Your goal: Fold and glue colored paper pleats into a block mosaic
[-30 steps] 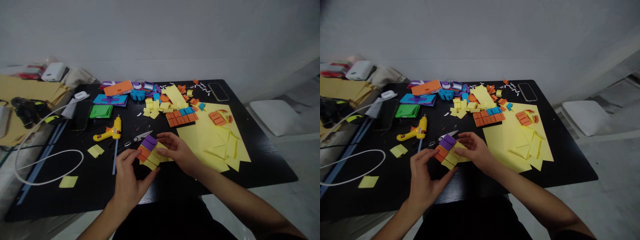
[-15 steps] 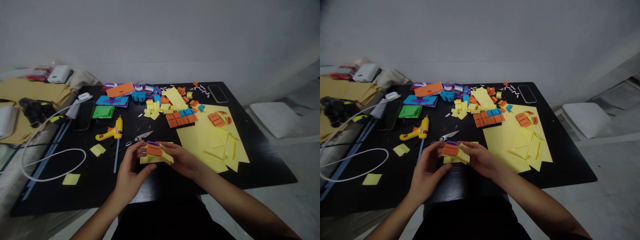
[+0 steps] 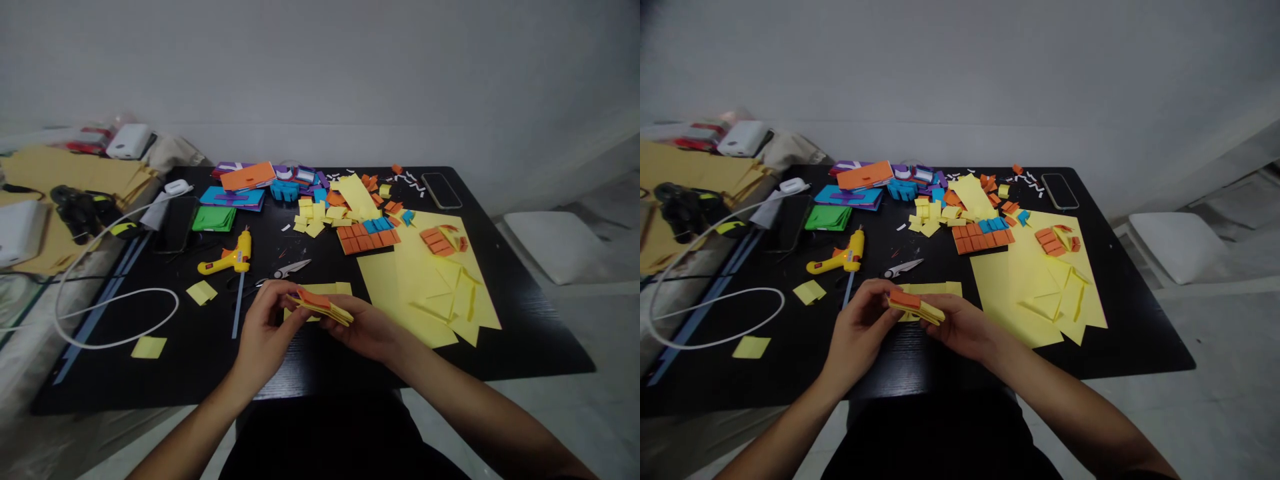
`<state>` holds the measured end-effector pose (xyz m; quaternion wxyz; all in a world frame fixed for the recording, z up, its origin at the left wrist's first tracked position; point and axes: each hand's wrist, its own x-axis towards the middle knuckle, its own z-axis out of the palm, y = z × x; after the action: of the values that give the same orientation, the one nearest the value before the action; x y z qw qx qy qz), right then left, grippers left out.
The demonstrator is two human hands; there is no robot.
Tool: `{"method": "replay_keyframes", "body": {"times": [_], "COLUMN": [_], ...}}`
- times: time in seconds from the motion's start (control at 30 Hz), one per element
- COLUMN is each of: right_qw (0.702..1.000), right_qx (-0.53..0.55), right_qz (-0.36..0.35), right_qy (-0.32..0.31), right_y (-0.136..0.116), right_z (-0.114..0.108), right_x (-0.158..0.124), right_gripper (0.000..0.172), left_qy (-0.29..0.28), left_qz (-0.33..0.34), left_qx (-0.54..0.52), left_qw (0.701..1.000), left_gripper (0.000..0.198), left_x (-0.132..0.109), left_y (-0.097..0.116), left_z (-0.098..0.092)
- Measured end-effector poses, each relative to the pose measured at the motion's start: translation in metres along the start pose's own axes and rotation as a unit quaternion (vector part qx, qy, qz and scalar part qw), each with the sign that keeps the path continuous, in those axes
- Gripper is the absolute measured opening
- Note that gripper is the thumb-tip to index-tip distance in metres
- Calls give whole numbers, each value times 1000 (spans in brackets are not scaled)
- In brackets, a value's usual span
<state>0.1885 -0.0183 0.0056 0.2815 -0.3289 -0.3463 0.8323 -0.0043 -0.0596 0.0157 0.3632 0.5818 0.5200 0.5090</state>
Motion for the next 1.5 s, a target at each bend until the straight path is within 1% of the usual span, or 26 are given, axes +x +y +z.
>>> {"method": "replay_keyframes", "body": {"times": [0.03, 0.07, 0.13, 0.17, 0.23, 0.3, 0.4, 0.43, 0.47, 0.5, 0.57, 0.63, 0.8, 0.93, 1.07, 1.2, 1.33, 1.4, 1.43, 1.5], "right_qw": [998, 990, 965, 958, 956, 961, 972, 977, 983, 988, 995, 995, 996, 994, 993, 990, 985, 981, 979, 973], "right_qx": [55, 125, 228, 247, 251, 230, 198, 187, 171, 149, 97, 66, 58, 60, 46, 25, 7, -16, -36, -88], "right_qz": [33, 73, 130, 140, 149, 150, 120, 97, 68, 34, -23, -49, -59, -78, -92, -104, -128, -148, -158, -176], "right_qy": [-3, -7, -17, -23, -34, -41, -41, -38, -28, -11, 26, 48, 42, 43, 61, 89, 115, 123, 125, 122], "right_y": [2, 4, 8, 9, 9, 6, -2, -5, -7, -8, -7, -4, 0, -1, -2, -1, 2, 3, 3, 1], "right_z": [0, 0, 0, 1, 2, 4, 9, 11, 12, 14, 16, 17, 18, 18, 18, 18, 16, 15, 14, 12], "right_x": [0, 0, 0, 0, -1, -2, -6, -8, -10, -12, -14, -14, -11, -10, -9, -8, -8, -8, -8, -11], "right_gripper": [21, 21, 22, 22, 23, 32, 62, 69, 70, 65, 50, 41, 41, 39, 38, 40, 39, 38, 38, 38], "left_qy": [6, 9, 5, -1, -5, 0, 19, 24, 28, 30, 31, 31, 32, 3, -6, 2, 1, -13, -24, -57], "left_qz": [21, 41, 69, 74, 74, 70, 67, 66, 67, 68, 75, 84, 118, 128, 133, 178, 216, 203, 184, 125], "left_qx": [12, 22, 33, 37, 44, 48, 54, 57, 60, 64, 72, 80, 89, 66, 74, 98, 96, 76, 57, -4], "left_qw": [1000, 999, 997, 997, 996, 996, 996, 996, 996, 995, 994, 993, 988, 990, 988, 979, 972, 976, 981, 991], "left_gripper": [11, 6, 3, 5, 9, 11, 13, 13, 13, 13, 14, 15, 13, 8, 9, 8, 13, 14, 14, 9], "left_x": [1, 3, 5, 6, 7, 8, 7, 7, 7, 7, 6, 5, 2, -1, -1, -1, -3, -5, -5, -5], "left_y": [1, 2, 5, 6, 8, 9, 10, 10, 10, 11, 12, 14, 19, 22, 23, 24, 22, 20, 19, 16], "left_z": [0, 0, -1, -1, -2, -4, -6, -6, -7, -7, -7, -7, -8, -11, -11, -11, -12, -14, -16, -19]}}
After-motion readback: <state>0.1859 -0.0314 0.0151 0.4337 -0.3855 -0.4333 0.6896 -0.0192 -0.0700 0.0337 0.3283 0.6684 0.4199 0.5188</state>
